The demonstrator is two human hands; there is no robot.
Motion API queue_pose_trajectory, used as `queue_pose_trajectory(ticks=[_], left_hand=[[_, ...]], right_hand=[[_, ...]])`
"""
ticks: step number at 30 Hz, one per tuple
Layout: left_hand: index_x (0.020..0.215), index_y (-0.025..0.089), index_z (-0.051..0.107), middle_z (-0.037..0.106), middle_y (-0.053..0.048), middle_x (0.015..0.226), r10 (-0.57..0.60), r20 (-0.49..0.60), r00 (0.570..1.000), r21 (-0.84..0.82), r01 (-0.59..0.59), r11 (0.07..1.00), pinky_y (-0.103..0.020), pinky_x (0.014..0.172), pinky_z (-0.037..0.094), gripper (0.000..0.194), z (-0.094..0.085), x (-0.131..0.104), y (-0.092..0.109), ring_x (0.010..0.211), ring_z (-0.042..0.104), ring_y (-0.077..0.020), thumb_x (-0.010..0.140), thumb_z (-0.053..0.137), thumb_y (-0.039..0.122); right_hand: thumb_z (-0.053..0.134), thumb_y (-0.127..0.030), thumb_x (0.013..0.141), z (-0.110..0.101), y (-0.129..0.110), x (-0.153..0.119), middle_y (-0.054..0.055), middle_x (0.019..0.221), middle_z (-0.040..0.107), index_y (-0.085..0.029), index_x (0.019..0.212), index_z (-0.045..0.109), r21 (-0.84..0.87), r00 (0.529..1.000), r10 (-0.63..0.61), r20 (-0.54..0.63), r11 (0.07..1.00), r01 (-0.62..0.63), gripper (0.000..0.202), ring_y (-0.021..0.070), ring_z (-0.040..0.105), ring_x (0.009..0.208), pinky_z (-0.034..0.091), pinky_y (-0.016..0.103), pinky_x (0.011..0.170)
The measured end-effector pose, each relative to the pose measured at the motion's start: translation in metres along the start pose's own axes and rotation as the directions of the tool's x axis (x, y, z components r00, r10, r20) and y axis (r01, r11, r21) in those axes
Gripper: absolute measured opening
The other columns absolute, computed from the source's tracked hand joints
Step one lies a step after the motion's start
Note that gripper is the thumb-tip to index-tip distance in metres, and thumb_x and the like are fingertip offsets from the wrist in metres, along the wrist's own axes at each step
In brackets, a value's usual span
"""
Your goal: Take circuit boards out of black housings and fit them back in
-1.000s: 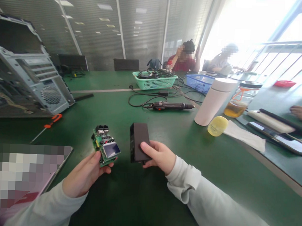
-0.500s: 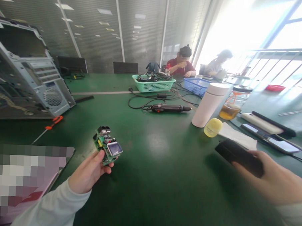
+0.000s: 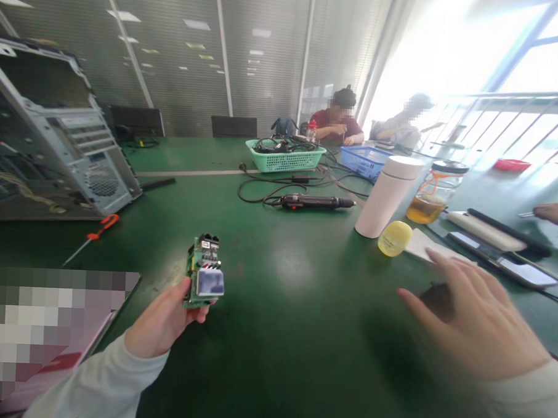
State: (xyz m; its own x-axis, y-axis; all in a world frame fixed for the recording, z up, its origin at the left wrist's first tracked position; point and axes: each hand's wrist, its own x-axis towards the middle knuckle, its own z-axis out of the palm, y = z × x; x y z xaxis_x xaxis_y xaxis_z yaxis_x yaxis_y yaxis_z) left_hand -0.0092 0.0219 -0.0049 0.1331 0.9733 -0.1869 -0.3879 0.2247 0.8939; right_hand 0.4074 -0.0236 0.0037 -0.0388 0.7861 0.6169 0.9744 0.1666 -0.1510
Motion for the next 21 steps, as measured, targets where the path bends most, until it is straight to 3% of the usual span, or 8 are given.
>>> queue_pose_trajectory(ticks=[2, 5, 9, 12, 16, 21], left_hand=[[0.069, 0.010, 0.072, 0.068, -0.005, 0.056, -0.050, 0.029, 0.998, -0.023, 0.051, 0.998, -0.020, 0.047, 0.048, 0.037, -0.001, 0.000, 0.002, 0.049, 0.057, -0.0120, 0.069, 0.076, 0.046], [0.070, 0.010, 0.072, 0.068, -0.006, 0.058, -0.105, 0.041, 0.994, -0.042, 0.107, 0.993, -0.022, 0.048, 0.048, 0.029, -0.001, -0.002, 0.005, 0.051, 0.058, -0.0136, 0.075, 0.072, 0.039], [0.074, 0.011, 0.074, 0.069, -0.006, 0.063, -0.151, 0.052, 0.987, -0.053, 0.154, 0.987, -0.023, 0.051, 0.049, 0.024, -0.001, -0.003, 0.008, 0.055, 0.060, -0.0151, 0.077, 0.068, 0.034], [0.076, 0.010, 0.076, 0.071, -0.007, 0.064, -0.165, 0.092, 0.982, -0.063, 0.171, 0.983, -0.021, 0.052, 0.048, 0.029, -0.001, -0.004, 0.009, 0.052, 0.057, -0.0130, 0.081, 0.063, 0.035], [0.077, 0.010, 0.077, 0.072, -0.008, 0.063, -0.120, 0.152, 0.981, -0.078, 0.133, 0.988, -0.020, 0.052, 0.048, 0.031, -0.001, -0.005, 0.010, 0.051, 0.054, -0.0119, 0.081, 0.062, 0.038], [0.075, 0.013, 0.076, 0.074, -0.007, 0.068, -0.157, 0.111, 0.981, -0.044, 0.163, 0.986, -0.024, 0.056, 0.050, 0.027, -0.002, -0.003, 0.007, 0.056, 0.062, -0.0151, 0.078, 0.066, 0.037]], right_hand=[[0.040, -0.064, 0.089, 0.007, -0.050, 0.024, 0.018, 0.118, 0.054, -0.017, 0.134, 0.042, -0.008, 0.991, -0.132, 0.029, 0.991, 0.132, 0.065, 0.0378, 0.050, 0.111, 0.038, 0.054, 0.093], [0.046, -0.048, 0.093, 0.020, -0.119, 0.052, 0.014, 0.118, 0.057, -0.018, 0.132, 0.043, 0.196, 0.955, -0.295, 0.016, 0.938, 0.286, 0.049, 0.0291, 0.053, 0.109, 0.043, 0.047, 0.093], [0.048, -0.041, 0.092, 0.044, -0.181, 0.072, 0.011, 0.119, 0.058, -0.020, 0.127, 0.049, 0.517, 0.940, -0.335, 0.062, 0.817, 0.257, 0.040, 0.0266, 0.052, 0.111, 0.043, 0.045, 0.097], [0.046, -0.037, 0.093, 0.064, -0.197, 0.075, 0.011, 0.117, 0.059, -0.019, 0.122, 0.052, 0.637, 0.948, -0.301, 0.100, 0.752, 0.172, 0.035, 0.0254, 0.053, 0.111, 0.042, 0.045, 0.097], [0.047, -0.035, 0.091, 0.087, -0.194, 0.068, 0.010, 0.109, 0.062, -0.018, 0.113, 0.057, 0.738, 0.946, -0.228, 0.230, 0.674, -0.017, 0.030, 0.0252, 0.054, 0.106, 0.041, 0.044, 0.096], [0.037, -0.043, 0.095, 0.098, -0.191, 0.062, 0.010, 0.103, 0.063, -0.017, 0.111, 0.058, 0.809, 0.915, -0.146, 0.376, 0.534, -0.247, 0.037, 0.0214, 0.058, 0.096, 0.046, 0.038, 0.086]])
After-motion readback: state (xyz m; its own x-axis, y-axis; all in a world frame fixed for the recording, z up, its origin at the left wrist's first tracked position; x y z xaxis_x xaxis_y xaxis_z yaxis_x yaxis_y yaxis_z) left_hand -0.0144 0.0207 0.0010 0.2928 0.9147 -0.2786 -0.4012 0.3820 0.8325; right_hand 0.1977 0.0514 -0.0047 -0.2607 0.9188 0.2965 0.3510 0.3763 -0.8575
